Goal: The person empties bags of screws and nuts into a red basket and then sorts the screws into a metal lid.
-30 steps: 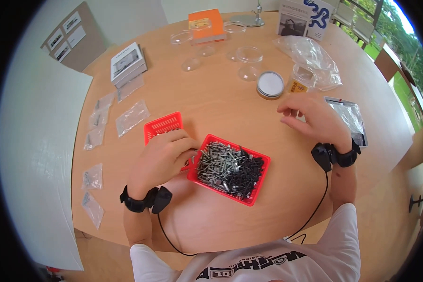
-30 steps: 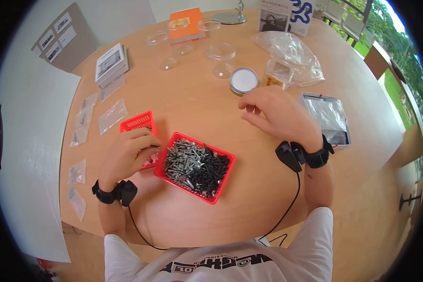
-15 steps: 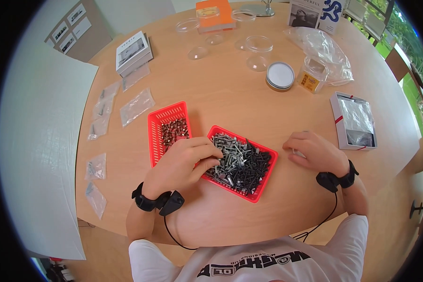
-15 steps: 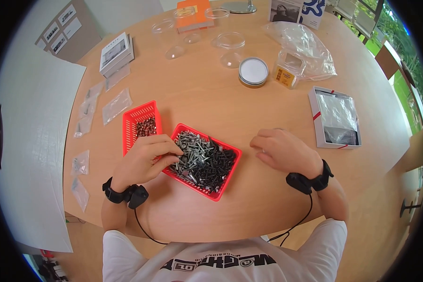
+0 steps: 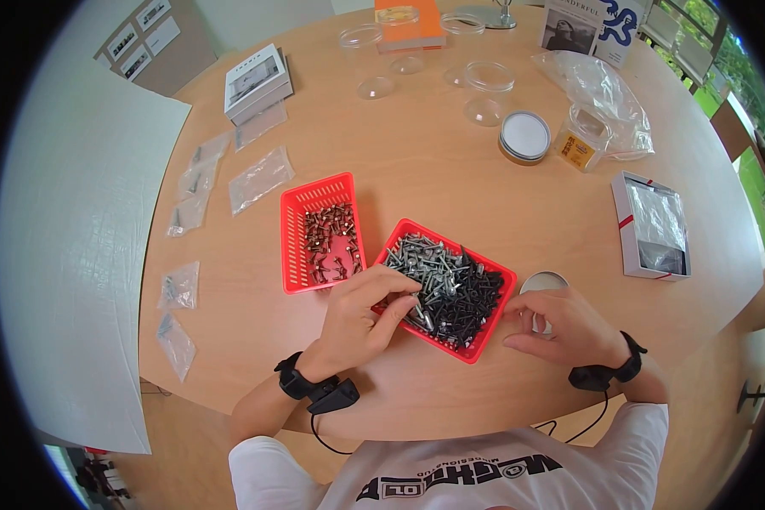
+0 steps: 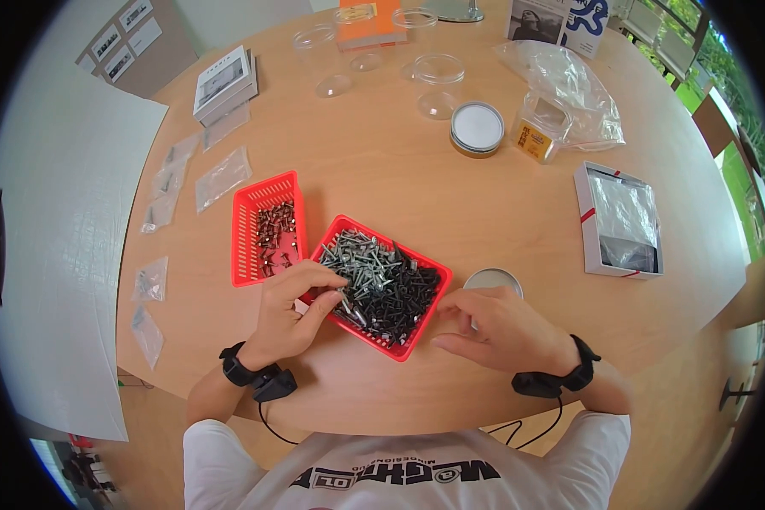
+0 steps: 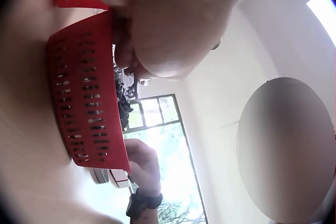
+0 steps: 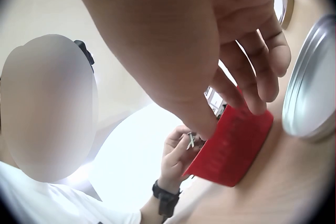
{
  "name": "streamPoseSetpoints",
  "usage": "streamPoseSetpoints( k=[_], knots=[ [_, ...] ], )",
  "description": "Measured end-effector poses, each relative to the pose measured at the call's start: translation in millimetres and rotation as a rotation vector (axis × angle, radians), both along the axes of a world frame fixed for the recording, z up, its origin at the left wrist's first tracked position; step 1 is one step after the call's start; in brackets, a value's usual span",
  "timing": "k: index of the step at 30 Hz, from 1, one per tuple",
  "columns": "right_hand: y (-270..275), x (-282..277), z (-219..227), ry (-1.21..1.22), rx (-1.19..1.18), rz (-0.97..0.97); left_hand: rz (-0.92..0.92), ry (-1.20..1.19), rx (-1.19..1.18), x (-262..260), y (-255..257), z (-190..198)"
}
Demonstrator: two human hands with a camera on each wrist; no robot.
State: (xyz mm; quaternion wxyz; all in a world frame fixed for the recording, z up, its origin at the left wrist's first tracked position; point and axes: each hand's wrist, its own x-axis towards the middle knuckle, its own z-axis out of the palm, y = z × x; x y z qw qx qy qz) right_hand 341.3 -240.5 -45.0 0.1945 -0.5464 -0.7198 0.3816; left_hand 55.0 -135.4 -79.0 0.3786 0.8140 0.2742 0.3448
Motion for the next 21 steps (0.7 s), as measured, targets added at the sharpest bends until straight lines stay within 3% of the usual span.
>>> streamPoseSetpoints(
  k=[6,12,18,21],
  knots=[
    [-4.6,-5.2,-22.4,0.490,-0.315,-0.291,0.181,-0.062,0.043,16.1,-3.9,-3.8],
    [2.4,-5.1,-18.7,0.735,-0.274,-0.397,0.232,-0.123,0.058,34.5,3.4,-5.1],
    [39.7,19.2,-27.8,0.652,-0.123,-0.434,0.266,-0.177,0.133,59.1,27.2,-15.7],
    [30.1,39.6,-15.3,0.101,0.141,-0.460,0.246,-0.213,0.113,61.7,36.0,-12.3]
  ],
)
